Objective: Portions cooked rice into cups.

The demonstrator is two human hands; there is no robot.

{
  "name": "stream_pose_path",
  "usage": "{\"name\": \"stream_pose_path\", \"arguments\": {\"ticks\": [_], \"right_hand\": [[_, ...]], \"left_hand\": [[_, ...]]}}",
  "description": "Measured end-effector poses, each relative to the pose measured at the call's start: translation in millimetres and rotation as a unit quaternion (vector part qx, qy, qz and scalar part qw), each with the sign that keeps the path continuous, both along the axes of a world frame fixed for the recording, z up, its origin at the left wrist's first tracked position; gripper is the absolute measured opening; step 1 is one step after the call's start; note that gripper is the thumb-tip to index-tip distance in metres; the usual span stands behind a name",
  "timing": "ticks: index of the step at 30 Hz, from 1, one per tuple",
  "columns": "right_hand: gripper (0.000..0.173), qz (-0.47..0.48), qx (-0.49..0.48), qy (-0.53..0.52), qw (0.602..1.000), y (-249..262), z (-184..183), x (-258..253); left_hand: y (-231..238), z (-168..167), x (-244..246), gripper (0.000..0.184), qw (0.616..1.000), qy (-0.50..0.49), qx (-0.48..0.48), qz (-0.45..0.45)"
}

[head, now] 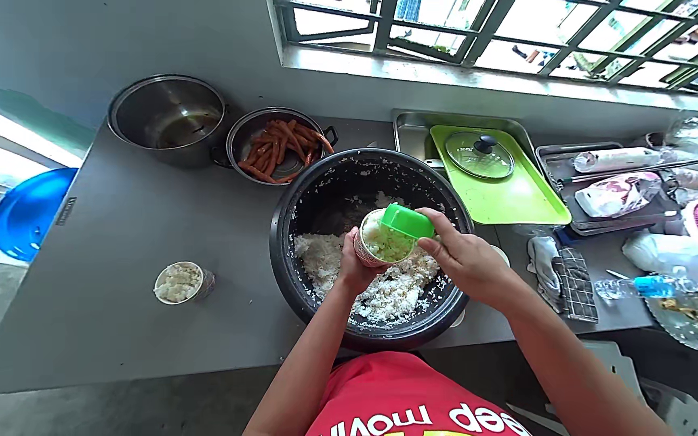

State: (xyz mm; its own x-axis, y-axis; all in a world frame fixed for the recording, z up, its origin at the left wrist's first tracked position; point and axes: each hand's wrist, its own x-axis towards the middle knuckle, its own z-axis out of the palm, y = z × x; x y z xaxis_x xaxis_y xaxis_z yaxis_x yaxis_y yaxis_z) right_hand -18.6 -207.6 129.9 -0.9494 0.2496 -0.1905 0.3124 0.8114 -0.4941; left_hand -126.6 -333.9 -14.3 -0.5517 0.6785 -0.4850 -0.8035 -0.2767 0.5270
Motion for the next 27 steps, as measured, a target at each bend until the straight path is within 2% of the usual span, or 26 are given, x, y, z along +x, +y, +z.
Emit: {"name": "stream_pose_path", "arguments": {"ticks": [4,7,13,17,20,23,27], "right_hand": [[0.052,-0.009,0.014,0.082,0.997,-8,3,6],[0.054,-0.005,-0.018,0.019,1.0,-12,-12,0],[0.054,-0.057,-0.034,0.099,0.993,11,4,17],[0.052,-0.036,-0.017,0.091,0.995,3,-10,10],[0.051,-0.097,-0.02,0.076,0.992,6,-26,11],[0.052,-0.137,-0.068,-0.04,0.987,16,-52,8],[0.056,-0.08,-0.047,-0.308,0.947,9,-121,-11]], "left_hand": [[2,-1,1,0.072,1.0,0.016,-0.009,0.007],[2,-4,4,0.072,1.0,0.026,0.004,0.008],[-6,-5,-2,0.067,0.998,0.052,-0.017,0.018],[-7,-7,-1,0.062,0.997,0.07,-0.028,-0.008],[-13,-4,2,0.065,0.999,0.037,-0.018,-0.006],[-23,2,2,0.071,1.0,0.002,-0.017,0.004],[-45,0,3,0.082,0.998,-0.042,0.036,-0.026]]}}
